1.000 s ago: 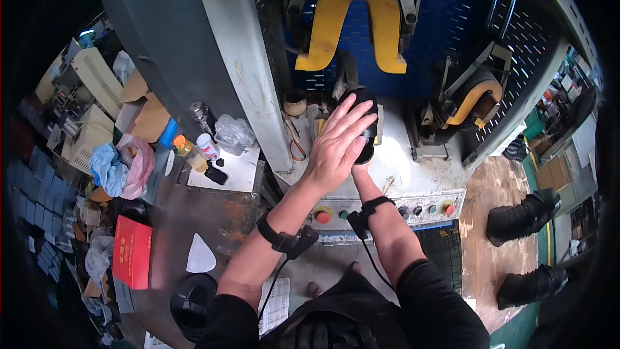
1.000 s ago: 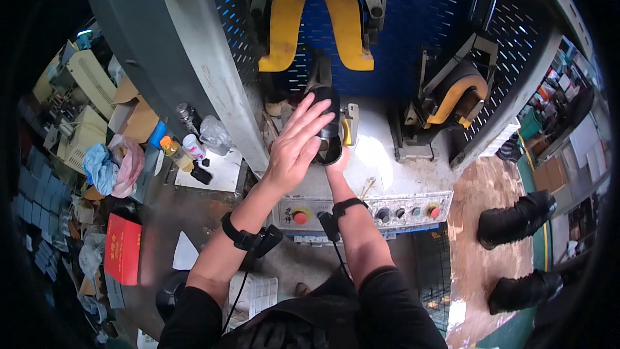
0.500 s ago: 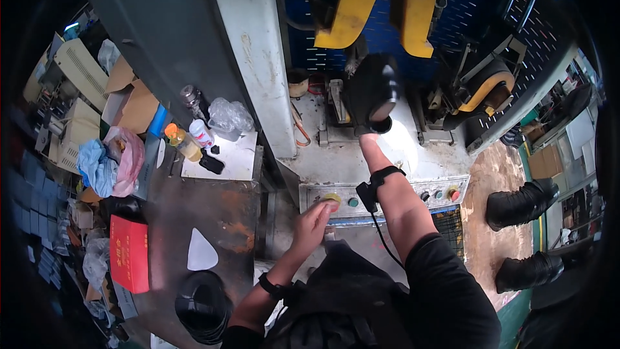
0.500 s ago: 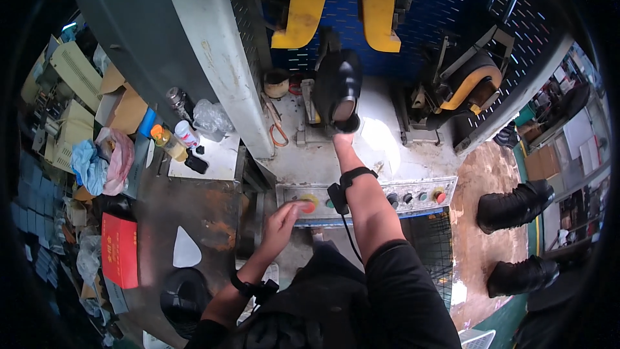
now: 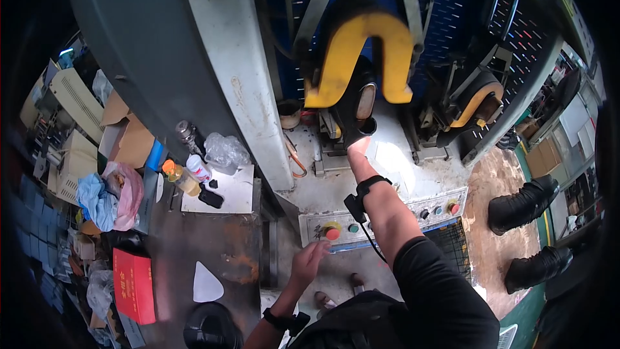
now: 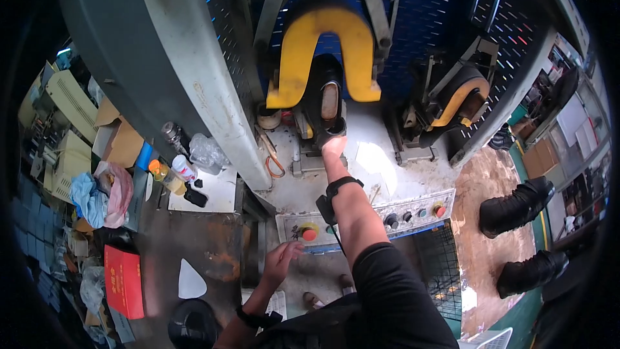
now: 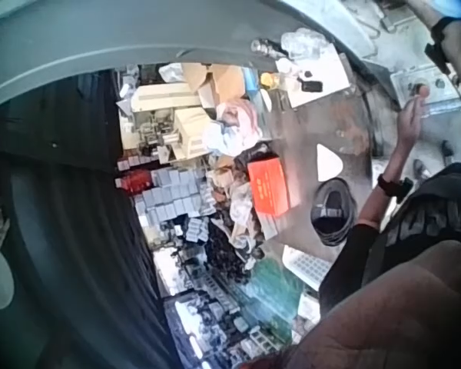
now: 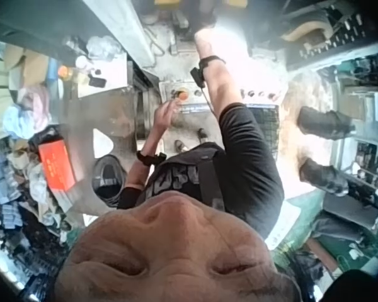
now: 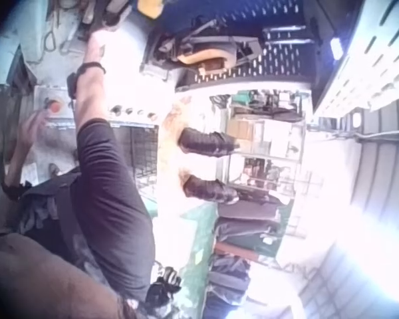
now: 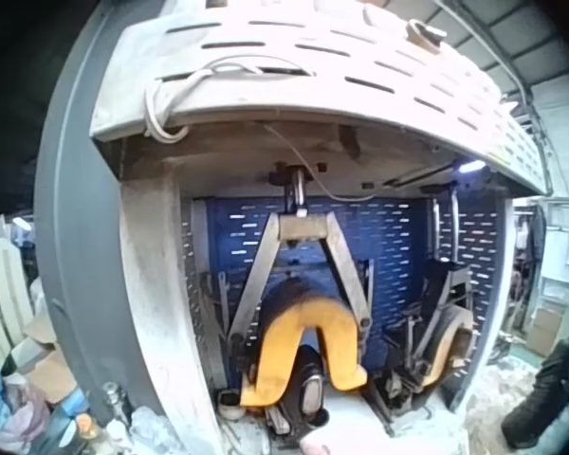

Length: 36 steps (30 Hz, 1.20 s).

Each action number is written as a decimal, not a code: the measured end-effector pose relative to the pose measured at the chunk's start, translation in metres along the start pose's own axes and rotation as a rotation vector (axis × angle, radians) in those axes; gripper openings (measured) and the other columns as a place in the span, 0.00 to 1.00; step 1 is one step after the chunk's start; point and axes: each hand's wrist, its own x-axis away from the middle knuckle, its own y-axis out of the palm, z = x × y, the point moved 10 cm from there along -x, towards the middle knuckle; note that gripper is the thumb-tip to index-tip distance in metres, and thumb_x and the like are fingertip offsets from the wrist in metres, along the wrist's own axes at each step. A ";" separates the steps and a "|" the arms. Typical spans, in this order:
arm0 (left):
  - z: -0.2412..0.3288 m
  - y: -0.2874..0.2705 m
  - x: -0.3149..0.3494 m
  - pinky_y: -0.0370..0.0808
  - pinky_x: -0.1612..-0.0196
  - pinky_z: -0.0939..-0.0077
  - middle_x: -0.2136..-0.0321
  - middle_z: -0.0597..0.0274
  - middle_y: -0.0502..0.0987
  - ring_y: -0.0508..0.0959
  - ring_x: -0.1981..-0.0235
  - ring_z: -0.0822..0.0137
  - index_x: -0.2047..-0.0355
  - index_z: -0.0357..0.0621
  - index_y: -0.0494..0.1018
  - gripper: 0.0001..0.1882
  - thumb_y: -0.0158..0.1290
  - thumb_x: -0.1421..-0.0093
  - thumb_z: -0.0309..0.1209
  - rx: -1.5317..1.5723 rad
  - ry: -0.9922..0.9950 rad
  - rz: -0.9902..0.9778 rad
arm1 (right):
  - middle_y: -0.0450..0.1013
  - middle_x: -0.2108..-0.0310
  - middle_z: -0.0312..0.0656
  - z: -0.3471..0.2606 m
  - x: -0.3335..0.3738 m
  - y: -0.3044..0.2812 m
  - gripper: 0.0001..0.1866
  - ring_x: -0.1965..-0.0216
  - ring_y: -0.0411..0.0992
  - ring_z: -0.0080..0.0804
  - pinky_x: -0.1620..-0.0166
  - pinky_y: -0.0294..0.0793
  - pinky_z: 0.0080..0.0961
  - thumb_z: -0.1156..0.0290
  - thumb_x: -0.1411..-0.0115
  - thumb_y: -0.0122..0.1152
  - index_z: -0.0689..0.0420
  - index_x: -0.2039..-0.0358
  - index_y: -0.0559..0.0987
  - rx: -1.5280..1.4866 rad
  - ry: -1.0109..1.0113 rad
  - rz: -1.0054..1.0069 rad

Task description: Shaping the heel section of shoe uppers using a specialized industrial molding machine in a factory.

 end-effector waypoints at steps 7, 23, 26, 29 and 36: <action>-0.009 0.041 -0.006 0.71 0.63 0.81 0.66 0.58 0.78 0.77 0.67 0.73 0.57 0.35 0.72 0.14 0.40 0.34 0.32 0.055 0.001 -0.050 | 0.74 0.65 0.53 0.059 -0.029 0.002 0.17 0.61 0.72 0.45 0.58 0.70 0.35 0.61 0.45 0.53 0.63 0.63 0.74 0.028 -0.065 0.025; 0.192 0.304 -0.154 0.71 0.71 0.80 0.75 0.65 0.77 0.75 0.75 0.77 0.57 0.38 0.73 0.12 0.51 0.39 0.30 -0.198 0.496 0.059 | 0.74 0.58 0.43 0.117 0.094 -0.320 0.18 0.61 0.76 0.30 0.59 0.75 0.23 0.60 0.37 0.50 0.60 0.53 0.71 -0.377 0.875 -0.877; 0.247 0.333 -0.193 0.72 0.72 0.75 0.79 0.63 0.75 0.75 0.79 0.68 0.54 0.41 0.72 0.19 0.56 0.45 0.35 -0.624 0.568 0.370 | 0.74 0.57 0.42 0.154 0.079 -0.422 0.16 0.62 0.76 0.30 0.60 0.75 0.22 0.61 0.37 0.50 0.58 0.54 0.71 -0.383 0.930 -0.719; 0.283 0.353 -0.188 0.72 0.72 0.64 0.80 0.55 0.73 0.75 0.78 0.53 0.65 0.40 0.76 0.12 0.54 0.47 0.34 -0.874 0.862 0.623 | 0.75 0.60 0.40 0.159 0.055 -0.489 0.14 0.64 0.76 0.29 0.62 0.76 0.21 0.61 0.37 0.51 0.55 0.56 0.71 -0.451 0.920 -0.606; 0.278 0.385 -0.130 0.67 0.79 0.64 0.84 0.55 0.67 0.71 0.82 0.54 0.84 0.40 0.68 0.07 0.53 0.52 0.25 -1.036 1.009 0.620 | 0.75 0.65 0.39 0.142 0.011 -0.546 0.10 0.68 0.76 0.26 0.65 0.76 0.19 0.65 0.37 0.51 0.55 0.60 0.74 -0.601 0.826 -0.485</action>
